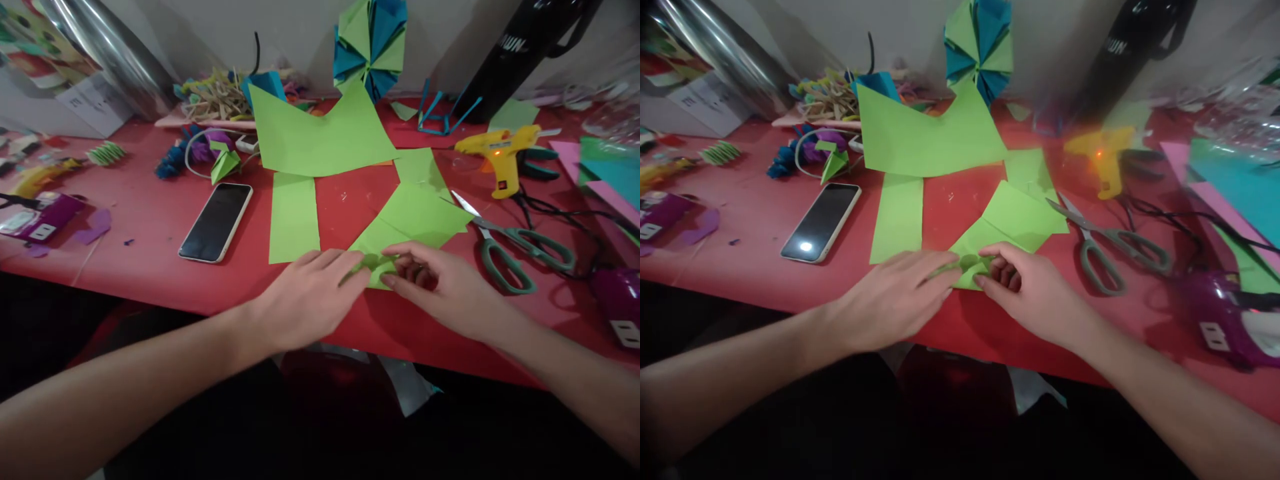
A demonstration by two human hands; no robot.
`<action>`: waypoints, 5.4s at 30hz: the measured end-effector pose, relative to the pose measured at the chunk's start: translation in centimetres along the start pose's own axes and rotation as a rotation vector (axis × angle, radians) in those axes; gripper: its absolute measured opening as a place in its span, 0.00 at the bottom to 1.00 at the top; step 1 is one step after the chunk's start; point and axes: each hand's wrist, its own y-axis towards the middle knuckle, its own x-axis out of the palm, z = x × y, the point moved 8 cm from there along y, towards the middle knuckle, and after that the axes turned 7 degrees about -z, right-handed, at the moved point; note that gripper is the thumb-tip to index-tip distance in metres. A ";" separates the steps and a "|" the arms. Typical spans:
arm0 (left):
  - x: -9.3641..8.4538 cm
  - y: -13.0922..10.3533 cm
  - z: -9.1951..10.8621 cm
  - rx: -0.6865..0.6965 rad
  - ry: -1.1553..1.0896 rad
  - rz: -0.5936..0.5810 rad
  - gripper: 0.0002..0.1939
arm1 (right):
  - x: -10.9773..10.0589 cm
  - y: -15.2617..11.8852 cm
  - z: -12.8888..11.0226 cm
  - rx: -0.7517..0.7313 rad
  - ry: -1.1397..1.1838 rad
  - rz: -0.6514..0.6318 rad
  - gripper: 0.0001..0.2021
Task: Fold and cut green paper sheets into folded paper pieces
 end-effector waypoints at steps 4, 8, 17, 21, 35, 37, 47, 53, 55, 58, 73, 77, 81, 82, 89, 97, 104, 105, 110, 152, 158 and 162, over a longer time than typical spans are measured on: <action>-0.5 -1.5 3.5 -0.075 0.190 0.083 0.26 | 0.5 0.0 -0.8 -0.032 -0.143 -0.032 0.12; 0.5 -2.7 5.9 -0.032 0.195 0.019 0.29 | 0.3 0.0 -0.6 -0.023 -0.206 -0.016 0.16; 2.3 -3.1 6.0 -0.073 0.101 -0.076 0.36 | 0.0 0.1 -0.1 0.027 -0.166 -0.003 0.13; 2.6 -3.0 6.3 -0.082 0.071 -0.102 0.38 | -0.2 0.1 0.0 0.034 -0.192 0.014 0.14; 1.9 -3.9 6.2 -0.149 0.123 -0.131 0.41 | -0.3 0.0 0.4 0.057 -0.189 0.008 0.15; 2.0 -3.8 6.1 -0.141 0.111 -0.124 0.41 | -0.3 0.0 0.3 0.057 -0.186 0.009 0.14; 1.9 -3.7 6.1 -0.154 0.062 -0.142 0.39 | -0.3 0.2 0.2 0.046 -0.151 0.010 0.14; 1.7 -3.8 5.8 -0.162 0.048 -0.152 0.36 | -0.6 0.1 -0.2 0.043 -0.183 0.031 0.16; 1.7 -3.8 5.6 -0.166 0.036 -0.158 0.36 | -0.6 0.0 -0.2 0.039 -0.181 0.031 0.16; 1.7 -3.8 5.5 -0.160 0.028 -0.161 0.36 | -0.6 0.0 0.0 0.038 -0.176 0.045 0.16; 1.2 -3.1 4.8 -0.086 0.047 -0.136 0.35 | -0.7 0.1 1.3 0.080 -0.096 0.084 0.15; 1.3 -3.0 4.8 -0.067 0.031 -0.156 0.38 | -1.0 0.1 1.3 0.087 -0.110 0.091 0.14; 1.3 -2.9 4.9 -0.045 0.029 -0.171 0.39 | -1.1 0.0 1.2 0.065 -0.124 0.071 0.11; 1.3 -2.9 4.9 -0.044 0.032 -0.173 0.39 | -1.0 -0.1 1.0 0.057 -0.148 0.074 0.10; 1.6 -2.6 4.9 -0.006 -0.006 -0.159 0.40 | 2.9 -2.7 -4.9 -0.330 -0.806 0.073 0.15; 1.8 -2.4 5.0 -0.003 -0.024 -0.161 0.38 | 5.6 -6.7 -5.6 -0.355 -1.011 0.098 0.23; 1.6 -2.9 4.2 -0.070 -0.009 -0.121 0.36 | 4.9 -7.3 -4.6 -0.278 -0.980 0.059 0.24; 1.6 -3.0 4.1 -0.087 -0.001 -0.128 0.36 | 4.7 -7.4 -4.5 -0.269 -0.978 0.064 0.24; 1.9 -3.4 3.8 -0.133 0.021 -0.174 0.38 | 3.8 -8.7 -3.6 -0.234 -0.965 0.099 0.23; 0.5 -1.1 -0.7 0.008 -0.058 0.107 0.16 | -1.5 -6.1 0.2 -0.311 -0.587 -0.202 0.16; 0.9 -0.8 1.4 0.202 -0.069 -0.007 0.21 | -2.3 -7.0 1.0 -0.349 -0.677 -0.161 0.21; 1.0 -0.6 2.5 0.126 -0.058 -0.079 0.25 | -2.5 -7.0 0.6 -0.410 -0.663 -0.112 0.22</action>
